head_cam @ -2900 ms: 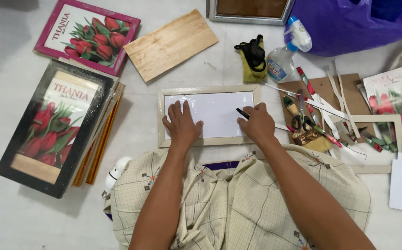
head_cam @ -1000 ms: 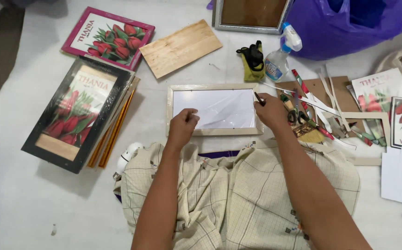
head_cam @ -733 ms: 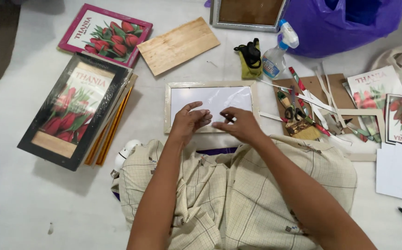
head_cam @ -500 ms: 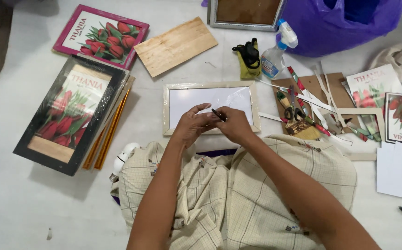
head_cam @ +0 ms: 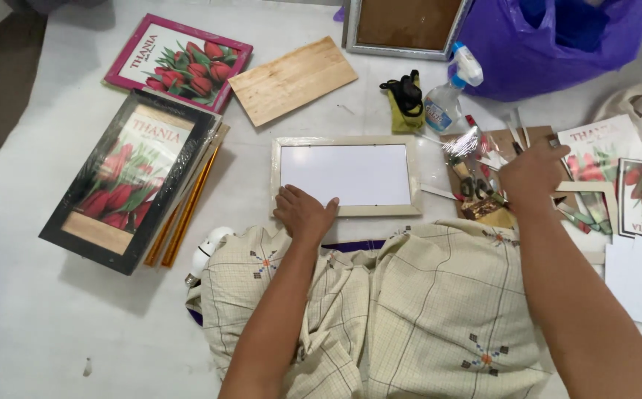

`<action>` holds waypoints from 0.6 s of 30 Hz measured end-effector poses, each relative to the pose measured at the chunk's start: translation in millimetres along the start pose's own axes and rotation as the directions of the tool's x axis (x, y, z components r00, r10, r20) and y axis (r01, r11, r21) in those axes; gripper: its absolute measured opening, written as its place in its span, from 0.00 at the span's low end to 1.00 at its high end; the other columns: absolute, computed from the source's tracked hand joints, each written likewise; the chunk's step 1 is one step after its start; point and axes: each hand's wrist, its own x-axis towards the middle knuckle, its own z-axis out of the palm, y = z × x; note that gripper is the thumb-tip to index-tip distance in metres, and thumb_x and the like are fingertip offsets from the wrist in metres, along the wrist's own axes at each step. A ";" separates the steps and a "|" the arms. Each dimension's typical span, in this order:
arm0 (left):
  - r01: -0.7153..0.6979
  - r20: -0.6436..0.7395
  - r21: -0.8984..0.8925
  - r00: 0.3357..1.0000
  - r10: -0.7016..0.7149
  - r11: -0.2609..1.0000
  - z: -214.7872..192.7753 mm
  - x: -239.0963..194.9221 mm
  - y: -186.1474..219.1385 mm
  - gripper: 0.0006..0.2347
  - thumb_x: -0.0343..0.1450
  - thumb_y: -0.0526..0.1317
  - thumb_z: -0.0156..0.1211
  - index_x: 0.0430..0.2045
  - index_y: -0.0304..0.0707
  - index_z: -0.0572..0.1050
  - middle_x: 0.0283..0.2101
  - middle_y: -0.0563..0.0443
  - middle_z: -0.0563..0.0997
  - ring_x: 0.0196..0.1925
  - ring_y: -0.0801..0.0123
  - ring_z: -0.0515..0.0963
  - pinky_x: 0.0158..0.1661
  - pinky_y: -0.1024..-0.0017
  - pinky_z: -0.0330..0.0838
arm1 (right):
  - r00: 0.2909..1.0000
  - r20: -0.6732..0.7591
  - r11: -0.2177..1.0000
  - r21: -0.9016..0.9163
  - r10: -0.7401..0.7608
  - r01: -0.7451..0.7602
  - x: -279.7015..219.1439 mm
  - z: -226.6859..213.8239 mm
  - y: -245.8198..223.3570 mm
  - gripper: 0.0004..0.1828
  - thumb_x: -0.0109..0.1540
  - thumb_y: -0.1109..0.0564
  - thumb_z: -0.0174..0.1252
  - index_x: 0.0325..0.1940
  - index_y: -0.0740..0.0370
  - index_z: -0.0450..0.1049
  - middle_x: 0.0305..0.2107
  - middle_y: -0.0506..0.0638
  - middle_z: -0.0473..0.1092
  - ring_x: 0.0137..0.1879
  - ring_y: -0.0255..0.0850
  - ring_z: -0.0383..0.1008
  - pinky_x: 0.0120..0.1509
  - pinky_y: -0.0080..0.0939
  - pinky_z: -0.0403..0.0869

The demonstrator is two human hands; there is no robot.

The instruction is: Assembling a picture frame by fitting a wooden backing and cutting a paper insert to size with scissors

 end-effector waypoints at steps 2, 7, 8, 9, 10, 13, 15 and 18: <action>0.041 0.069 -0.059 0.997 -0.037 0.997 -24.5 -16.4 10.4 0.50 0.68 0.70 0.54 0.69 0.16 0.48 0.72 0.24 0.54 0.72 0.39 0.54 0.63 0.45 0.47 | 0.998 -0.043 0.995 0.085 -0.041 0.044 -21.4 -15.5 -36.4 0.25 0.60 0.65 0.62 0.59 0.75 0.64 0.52 0.69 0.55 0.40 0.70 0.75 0.42 0.65 0.77; 0.087 0.143 -0.177 0.988 -0.062 0.980 -27.9 -26.8 24.0 0.56 0.65 0.72 0.55 0.72 0.20 0.39 0.76 0.21 0.42 0.78 0.34 0.37 0.71 0.43 0.32 | 0.973 0.090 0.908 0.385 -0.213 0.163 -68.4 0.1 -95.9 0.22 0.62 0.55 0.60 0.61 0.57 0.72 0.52 0.66 0.62 0.54 0.77 0.73 0.61 0.71 0.72; 0.096 0.135 -0.196 0.988 -0.070 0.976 -29.4 -29.7 26.1 0.56 0.65 0.71 0.56 0.72 0.20 0.37 0.76 0.21 0.40 0.78 0.34 0.35 0.71 0.44 0.30 | 0.936 0.198 0.926 0.305 -0.292 0.224 -76.2 14.6 -100.4 0.23 0.60 0.49 0.61 0.59 0.52 0.75 0.48 0.59 0.66 0.53 0.68 0.77 0.58 0.62 0.75; 0.106 0.127 -0.216 0.989 -0.079 0.971 -30.7 -32.3 28.3 0.57 0.65 0.71 0.57 0.72 0.20 0.36 0.76 0.20 0.38 0.78 0.34 0.33 0.72 0.45 0.29 | 0.882 0.310 0.928 0.229 -0.355 0.293 -83.6 29.4 -105.0 0.25 0.58 0.42 0.62 0.58 0.47 0.78 0.45 0.53 0.71 0.51 0.59 0.80 0.56 0.54 0.78; 0.104 0.127 -0.209 0.989 -0.078 0.972 -34.3 -34.1 29.7 0.57 0.65 0.71 0.57 0.72 0.20 0.36 0.76 0.20 0.38 0.78 0.34 0.33 0.72 0.45 0.29 | 0.882 0.313 0.929 0.233 -0.352 0.287 -85.3 36.9 -109.8 0.25 0.58 0.42 0.62 0.58 0.47 0.78 0.45 0.53 0.71 0.51 0.59 0.80 0.56 0.54 0.78; 0.139 0.158 -0.221 0.982 -0.105 0.965 -43.9 -38.6 34.3 0.58 0.64 0.73 0.56 0.72 0.19 0.34 0.76 0.20 0.38 0.79 0.35 0.31 0.72 0.46 0.26 | 0.824 0.376 0.897 0.304 -0.424 0.323 -86.2 62.1 -118.9 0.28 0.60 0.47 0.60 0.63 0.56 0.74 0.48 0.61 0.68 0.48 0.63 0.80 0.50 0.58 0.80; 0.145 0.174 -0.221 0.979 -0.107 0.964 -47.0 -40.0 37.8 0.58 0.64 0.72 0.57 0.72 0.20 0.34 0.76 0.19 0.37 0.79 0.35 0.33 0.73 0.48 0.26 | 0.783 0.423 0.889 0.257 -0.457 0.380 -81.3 83.6 -117.5 0.31 0.60 0.50 0.59 0.65 0.64 0.71 0.43 0.66 0.69 0.42 0.63 0.81 0.42 0.59 0.81; 0.136 0.122 -0.143 0.985 -0.119 0.980 -18.1 -24.4 33.1 0.61 0.61 0.75 0.56 0.72 0.21 0.35 0.75 0.19 0.41 0.78 0.33 0.36 0.72 0.48 0.28 | 0.740 0.489 0.887 0.281 -0.461 0.367 -85.9 81.9 -115.0 0.33 0.60 0.47 0.59 0.65 0.69 0.71 0.43 0.70 0.71 0.48 0.66 0.80 0.48 0.63 0.80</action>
